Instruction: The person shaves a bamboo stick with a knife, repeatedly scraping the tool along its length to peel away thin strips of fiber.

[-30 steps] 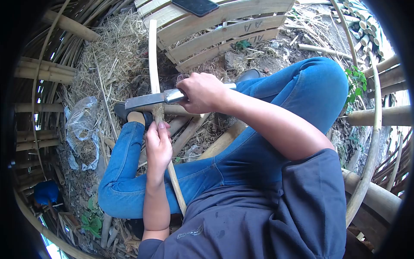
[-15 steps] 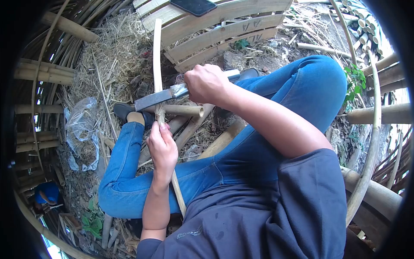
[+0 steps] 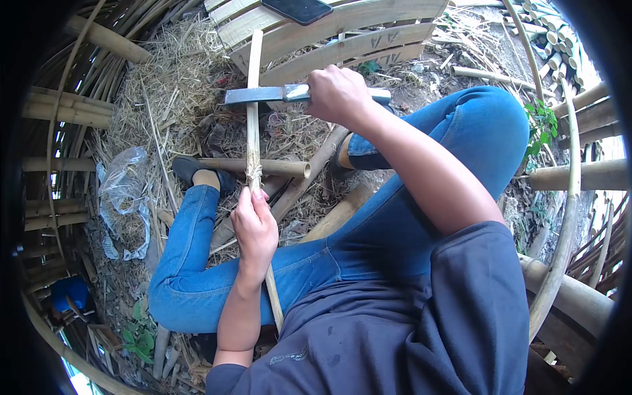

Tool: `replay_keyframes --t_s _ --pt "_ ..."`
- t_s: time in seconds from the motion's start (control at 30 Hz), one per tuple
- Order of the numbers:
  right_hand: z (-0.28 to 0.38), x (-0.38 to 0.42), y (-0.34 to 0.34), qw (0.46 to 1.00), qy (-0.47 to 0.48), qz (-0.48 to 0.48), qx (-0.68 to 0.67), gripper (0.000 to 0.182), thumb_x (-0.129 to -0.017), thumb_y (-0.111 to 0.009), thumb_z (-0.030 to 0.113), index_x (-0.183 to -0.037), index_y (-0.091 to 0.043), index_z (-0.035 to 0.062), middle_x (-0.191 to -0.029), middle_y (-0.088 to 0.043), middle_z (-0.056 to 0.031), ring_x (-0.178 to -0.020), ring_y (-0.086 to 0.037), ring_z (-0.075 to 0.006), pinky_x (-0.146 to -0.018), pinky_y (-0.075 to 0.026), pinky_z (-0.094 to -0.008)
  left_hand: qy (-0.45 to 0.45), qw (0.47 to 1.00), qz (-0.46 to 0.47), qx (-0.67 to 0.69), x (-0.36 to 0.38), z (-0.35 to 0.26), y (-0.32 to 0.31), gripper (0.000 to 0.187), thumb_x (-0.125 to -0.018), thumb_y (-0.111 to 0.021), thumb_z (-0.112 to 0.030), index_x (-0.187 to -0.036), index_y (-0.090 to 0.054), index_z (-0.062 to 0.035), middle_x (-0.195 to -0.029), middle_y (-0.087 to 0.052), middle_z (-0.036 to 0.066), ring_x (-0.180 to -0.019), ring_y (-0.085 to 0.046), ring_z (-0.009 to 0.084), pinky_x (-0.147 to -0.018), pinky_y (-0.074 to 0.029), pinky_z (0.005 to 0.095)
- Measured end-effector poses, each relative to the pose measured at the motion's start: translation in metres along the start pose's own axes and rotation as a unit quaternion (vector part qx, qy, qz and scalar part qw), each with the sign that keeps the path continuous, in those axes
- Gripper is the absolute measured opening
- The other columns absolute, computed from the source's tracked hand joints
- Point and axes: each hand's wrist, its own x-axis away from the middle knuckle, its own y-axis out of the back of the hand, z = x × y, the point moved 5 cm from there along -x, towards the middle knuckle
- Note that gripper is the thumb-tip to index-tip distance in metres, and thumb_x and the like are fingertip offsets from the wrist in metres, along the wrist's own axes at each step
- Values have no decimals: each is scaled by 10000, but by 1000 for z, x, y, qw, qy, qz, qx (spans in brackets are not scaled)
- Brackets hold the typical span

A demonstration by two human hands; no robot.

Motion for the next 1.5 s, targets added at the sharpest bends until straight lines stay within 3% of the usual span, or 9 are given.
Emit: replay_keyframes --t_s 0.07,0.17,0.2,0.3,0.57,0.77,0.9,1.3,1.5 --pt "2 3 -3 1000 -17 3 -21 152 -726 -668 150 -788 -732 27 -777 -706 -222 -768 -715 -390 -765 -583 -480 -12 1000 -9 17 -2 5 -6 270 -1062 -446 -180 -915 -557 17 -667 -601 191 -594 -617 389 -541 -424 491" --pt "17 9 -11 998 3 9 -56 152 -726 -680 169 -790 -737 43 -769 -707 -216 -761 -716 -387 -757 -585 -480 112 974 48 192 -5 34 -18 362 -1096 -401 -265 -918 -572 1 -640 -550 68 -511 -526 187 -483 -389 372" --pt "21 11 -8 998 20 20 -59 152 -726 -682 173 -792 -739 48 -765 -705 -215 -758 -714 -388 -755 -584 -479 212 918 75 327 -3 28 -19 439 -1117 -349 -369 -934 -569 -36 -651 -446 -38 -526 -386 48 -456 -317 245" --pt "34 20 -10 995 45 66 -66 98 -733 -675 153 -791 -719 87 -734 -689 -179 -747 -691 -385 -732 -562 -492 288 850 119 425 -2 26 -20 436 -1115 -324 -438 -1035 -542 -70 -694 -403 -61 -531 -333 14 -440 -259 172" --pt "46 35 -30 988 81 111 -66 127 -711 -717 186 -761 -703 70 -731 -691 -179 -746 -695 -382 -743 -569 -484 315 759 171 544 -8 37 -17 407 -1108 -311 -480 -1007 -479 -123 -657 -372 -65 -493 -299 14 -422 -243 180" --pt "45 35 -37 990 82 89 -69 133 -674 -712 157 -765 -707 60 -743 -692 -191 -762 -699 -385 -749 -570 -484 236 881 101 398 -3 21 -13 355 -1119 -328 -416 -990 -471 -117 -644 -325 -81 -476 -267 4 -398 -195 182" --pt "38 27 -38 993 72 71 -64 150 -658 -712 161 -764 -713 55 -746 -693 -195 -766 -700 -390 -757 -571 -486 232 887 96 387 -2 20 -9 348 -1119 -346 -381 -960 -466 -95 -615 -367 -66 -459 -334 18 -388 -282 203" --pt "1 3 -17 998 2 -5 -65 155 -744 -642 133 -812 -735 29 -772 -692 -245 -768 -698 -425 -775 -571 -502 181 934 77 298 1 21 -9 355 -1121 -374 -321 -895 -483 -70 -618 -380 -62 -472 -328 18 -416 -279 208" --pt "18 10 -23 994 12 25 -107 150 -760 -654 134 -848 -746 55 -789 -697 -226 -780 -690 -413 -768 -562 -489 209 893 85 389 -7 17 -3 312 -1115 -398 -322 -929 -485 -88 -622 -382 -75 -467 -320 4 -404 -255 200"
